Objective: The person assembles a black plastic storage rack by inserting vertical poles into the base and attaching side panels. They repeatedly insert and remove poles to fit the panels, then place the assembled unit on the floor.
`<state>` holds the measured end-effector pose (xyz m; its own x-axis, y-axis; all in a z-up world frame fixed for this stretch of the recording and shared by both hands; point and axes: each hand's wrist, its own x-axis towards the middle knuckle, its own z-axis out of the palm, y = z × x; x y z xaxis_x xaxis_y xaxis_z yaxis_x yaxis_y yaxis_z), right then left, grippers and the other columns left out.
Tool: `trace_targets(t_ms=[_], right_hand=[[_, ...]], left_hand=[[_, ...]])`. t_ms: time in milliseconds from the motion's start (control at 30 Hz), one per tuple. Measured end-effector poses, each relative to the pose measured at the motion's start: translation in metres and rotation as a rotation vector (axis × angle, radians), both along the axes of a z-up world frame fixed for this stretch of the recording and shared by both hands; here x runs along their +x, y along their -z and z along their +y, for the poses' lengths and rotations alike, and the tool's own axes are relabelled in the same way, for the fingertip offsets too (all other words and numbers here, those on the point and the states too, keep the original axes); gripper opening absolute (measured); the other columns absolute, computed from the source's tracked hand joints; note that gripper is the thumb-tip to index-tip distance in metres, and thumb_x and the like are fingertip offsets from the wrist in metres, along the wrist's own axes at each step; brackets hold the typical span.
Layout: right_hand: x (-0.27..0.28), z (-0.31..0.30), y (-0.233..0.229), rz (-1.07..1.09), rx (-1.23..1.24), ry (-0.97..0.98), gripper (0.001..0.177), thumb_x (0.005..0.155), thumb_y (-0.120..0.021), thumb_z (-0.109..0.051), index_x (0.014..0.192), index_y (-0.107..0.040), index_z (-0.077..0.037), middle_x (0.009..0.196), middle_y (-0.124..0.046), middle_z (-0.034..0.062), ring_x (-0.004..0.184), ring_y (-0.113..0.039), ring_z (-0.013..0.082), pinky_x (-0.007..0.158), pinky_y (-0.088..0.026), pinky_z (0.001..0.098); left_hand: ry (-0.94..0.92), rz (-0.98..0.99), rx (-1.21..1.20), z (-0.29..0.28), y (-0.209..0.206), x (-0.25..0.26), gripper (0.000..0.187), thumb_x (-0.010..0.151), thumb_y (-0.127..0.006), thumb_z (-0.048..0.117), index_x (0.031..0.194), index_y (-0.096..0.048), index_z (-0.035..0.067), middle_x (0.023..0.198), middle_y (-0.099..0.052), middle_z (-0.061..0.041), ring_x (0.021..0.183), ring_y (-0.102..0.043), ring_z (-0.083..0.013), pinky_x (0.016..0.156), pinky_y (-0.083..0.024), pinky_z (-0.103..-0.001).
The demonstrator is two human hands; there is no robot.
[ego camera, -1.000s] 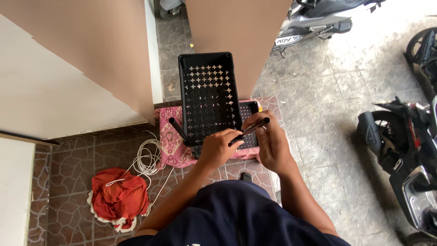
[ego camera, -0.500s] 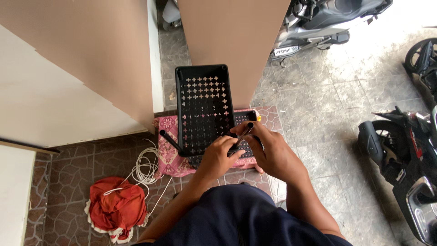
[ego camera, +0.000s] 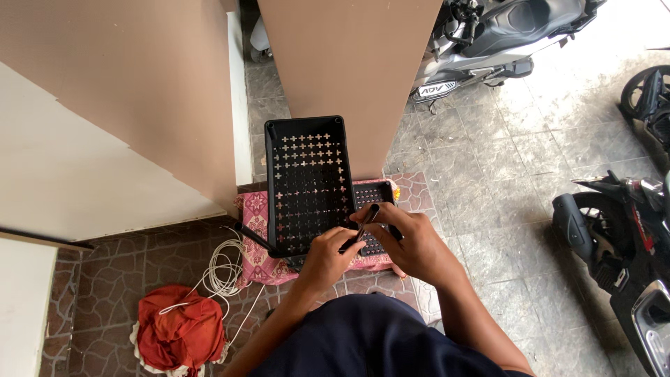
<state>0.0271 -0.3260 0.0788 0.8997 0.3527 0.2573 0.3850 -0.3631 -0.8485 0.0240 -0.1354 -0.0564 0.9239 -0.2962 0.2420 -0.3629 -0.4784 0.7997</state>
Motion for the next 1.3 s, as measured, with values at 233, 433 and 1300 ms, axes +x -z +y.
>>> trace_targets(t_ms=[233,433,1300], right_hand=[[0.000,0.001,0.011,0.022,-0.046,0.076,0.017,0.091,-0.076,-0.009,0.107,-0.072,-0.007,0.091,-0.081,0.0059,0.080,-0.082,0.0173,0.065,-0.063,0.0285],[0.006,0.000,0.008,0.027,0.193,-0.104,0.028,0.093,-0.070,-0.003,0.120,-0.068,-0.001,0.111,-0.076,0.0130,0.104,-0.076,0.0266,0.087,-0.061,0.0350],[0.006,0.001,0.046,-0.053,0.205,0.066,0.023,0.085,-0.083,-0.008,0.107,-0.078,-0.004,0.104,-0.081,0.0070,0.092,-0.081,0.0172,0.079,-0.063,0.0294]], left_hand=[[-0.002,-0.106,-0.093,-0.001,-0.009,-0.003,0.024,0.087,-0.081,0.013,0.103,-0.068,0.000,0.095,-0.072,-0.012,0.082,-0.074,-0.0209,0.068,-0.060,-0.032],[-0.002,-0.123,-0.173,-0.003,-0.011,-0.006,0.018,0.091,-0.079,0.009,0.104,-0.070,0.002,0.092,-0.072,-0.009,0.080,-0.074,-0.0193,0.066,-0.058,-0.031],[0.064,-0.184,-0.161,-0.003,-0.002,-0.004,0.025,0.091,-0.076,0.016,0.108,-0.065,0.001,0.099,-0.070,-0.012,0.087,-0.073,-0.0213,0.071,-0.062,-0.033]])
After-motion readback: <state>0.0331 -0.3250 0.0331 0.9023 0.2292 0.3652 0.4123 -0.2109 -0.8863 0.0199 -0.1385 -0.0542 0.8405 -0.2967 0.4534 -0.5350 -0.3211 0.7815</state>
